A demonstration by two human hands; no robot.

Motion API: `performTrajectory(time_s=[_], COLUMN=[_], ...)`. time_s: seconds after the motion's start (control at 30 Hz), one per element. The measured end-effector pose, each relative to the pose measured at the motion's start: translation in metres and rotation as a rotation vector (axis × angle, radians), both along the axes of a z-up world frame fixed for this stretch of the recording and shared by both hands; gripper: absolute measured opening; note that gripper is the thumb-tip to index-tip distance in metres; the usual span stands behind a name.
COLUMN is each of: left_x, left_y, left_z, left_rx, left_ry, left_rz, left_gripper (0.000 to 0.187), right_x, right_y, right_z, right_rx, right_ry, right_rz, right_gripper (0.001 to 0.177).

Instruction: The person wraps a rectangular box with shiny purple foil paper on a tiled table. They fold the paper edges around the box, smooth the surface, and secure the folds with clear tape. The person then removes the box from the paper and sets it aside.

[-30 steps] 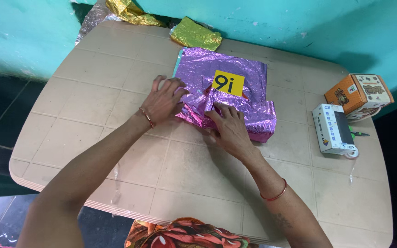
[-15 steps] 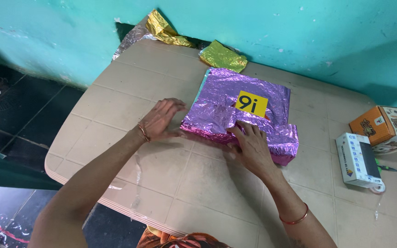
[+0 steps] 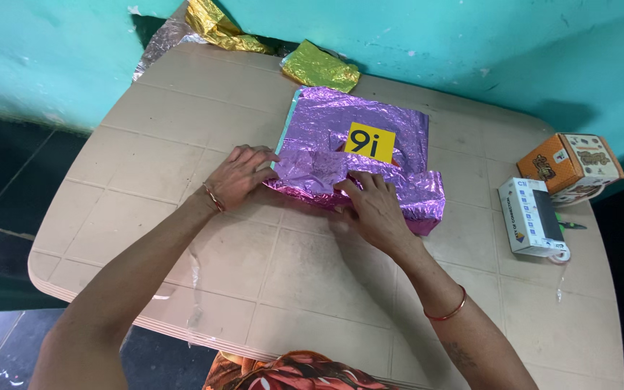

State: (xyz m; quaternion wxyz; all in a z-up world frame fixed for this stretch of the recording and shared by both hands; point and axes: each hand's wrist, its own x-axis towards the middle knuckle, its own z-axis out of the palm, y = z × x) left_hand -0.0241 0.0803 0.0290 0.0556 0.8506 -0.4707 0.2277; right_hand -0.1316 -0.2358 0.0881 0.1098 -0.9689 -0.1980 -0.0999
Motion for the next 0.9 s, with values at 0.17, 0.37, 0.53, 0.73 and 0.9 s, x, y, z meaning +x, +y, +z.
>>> performTrajectory(time_s=[0.17, 0.37, 0.53, 0.73, 0.9], left_x=[-0.002, -0.003, 0.001, 0.026, 0.026], left_y=[0.000, -0.001, 0.002, -0.001, -0.022], left_z=[0.009, 0.014, -0.003, -0.015, 0.010], left_rx=[-0.028, -0.037, -0.214, -0.619, -0.577], left_ry=[0.015, 0.090, 0.369, 1.357, 1.728], left_rz=[0.008, 0.015, 0.209, 0.643, 0.664], left_gripper=[0.031, 0.051, 0.056, 0.062, 0.095], right_x=[0.006, 0.004, 0.008, 0.013, 0.013], right_y=[0.008, 0.015, 0.017, 0.016, 0.019], right_z=[0.010, 0.015, 0.013, 0.008, 0.009], right_rx=[-0.015, 0.001, -0.025, -0.060, -0.055], right_ry=[0.031, 0.070, 0.064, 0.085, 0.140], right_rz=[-0.040, -0.097, -0.109, -0.120, -0.162], right_gripper=[0.038, 0.043, 0.043, 0.038, 0.039])
